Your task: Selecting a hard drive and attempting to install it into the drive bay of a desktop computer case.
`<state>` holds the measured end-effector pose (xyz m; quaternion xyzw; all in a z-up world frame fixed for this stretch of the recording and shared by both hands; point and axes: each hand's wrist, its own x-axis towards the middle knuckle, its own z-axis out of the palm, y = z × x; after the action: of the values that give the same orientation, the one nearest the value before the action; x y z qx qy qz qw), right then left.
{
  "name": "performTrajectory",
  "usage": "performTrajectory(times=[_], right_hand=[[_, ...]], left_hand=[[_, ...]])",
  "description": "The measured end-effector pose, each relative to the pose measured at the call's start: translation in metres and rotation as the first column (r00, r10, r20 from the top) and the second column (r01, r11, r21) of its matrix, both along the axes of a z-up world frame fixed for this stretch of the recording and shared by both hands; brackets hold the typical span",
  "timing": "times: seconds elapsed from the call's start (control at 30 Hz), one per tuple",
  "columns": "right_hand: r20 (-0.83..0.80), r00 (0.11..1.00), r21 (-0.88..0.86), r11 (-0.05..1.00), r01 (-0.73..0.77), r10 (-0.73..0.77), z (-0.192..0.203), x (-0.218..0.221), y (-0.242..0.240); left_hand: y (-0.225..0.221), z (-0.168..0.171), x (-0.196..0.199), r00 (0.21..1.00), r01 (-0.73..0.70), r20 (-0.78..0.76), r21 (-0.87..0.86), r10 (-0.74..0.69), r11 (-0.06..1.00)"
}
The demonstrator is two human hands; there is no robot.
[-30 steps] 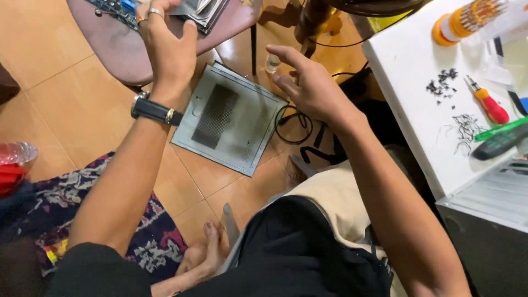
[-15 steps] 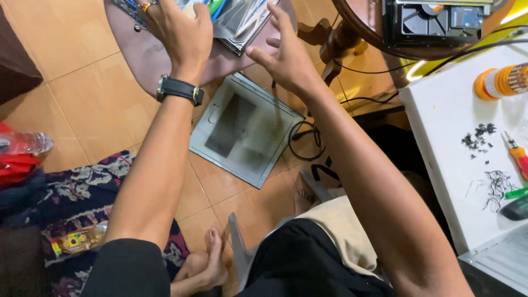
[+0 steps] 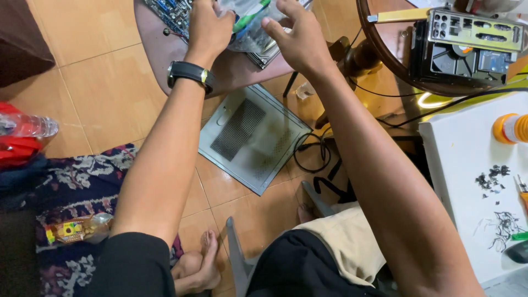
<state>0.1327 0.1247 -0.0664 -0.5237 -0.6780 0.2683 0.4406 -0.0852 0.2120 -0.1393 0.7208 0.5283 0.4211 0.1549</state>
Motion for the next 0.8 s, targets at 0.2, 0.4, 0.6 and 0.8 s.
performTrajectory(times=[0.2, 0.4, 0.6, 0.8], right_hand=[[-0.232, 0.964, -0.095, 0.984, -0.154, 0.129, 0.01, -0.01, -0.004], [-0.188, 0.98, -0.165, 0.981, -0.099, 0.067, 0.01, -0.014, -0.003], [-0.196, 0.978, -0.153, 0.983, -0.103, 0.072, 0.006, -0.02, -0.01], [-0.213, 0.97, -0.257, 0.965, 0.061, -0.118, -0.002, -0.025, -0.011]], left_hand=[[-0.027, 0.039, 0.031, 0.954, 0.214, -0.21, -0.027, -0.215, 0.977], [-0.036, 0.04, 0.04, 0.951, 0.137, -0.294, 0.11, -0.1, 0.984], [-0.039, 0.056, 0.037, 0.996, 0.079, -0.05, 0.222, -0.07, 0.972], [-0.026, 0.078, 0.045, 0.999, 0.021, 0.025, 0.311, -0.03, 0.95]])
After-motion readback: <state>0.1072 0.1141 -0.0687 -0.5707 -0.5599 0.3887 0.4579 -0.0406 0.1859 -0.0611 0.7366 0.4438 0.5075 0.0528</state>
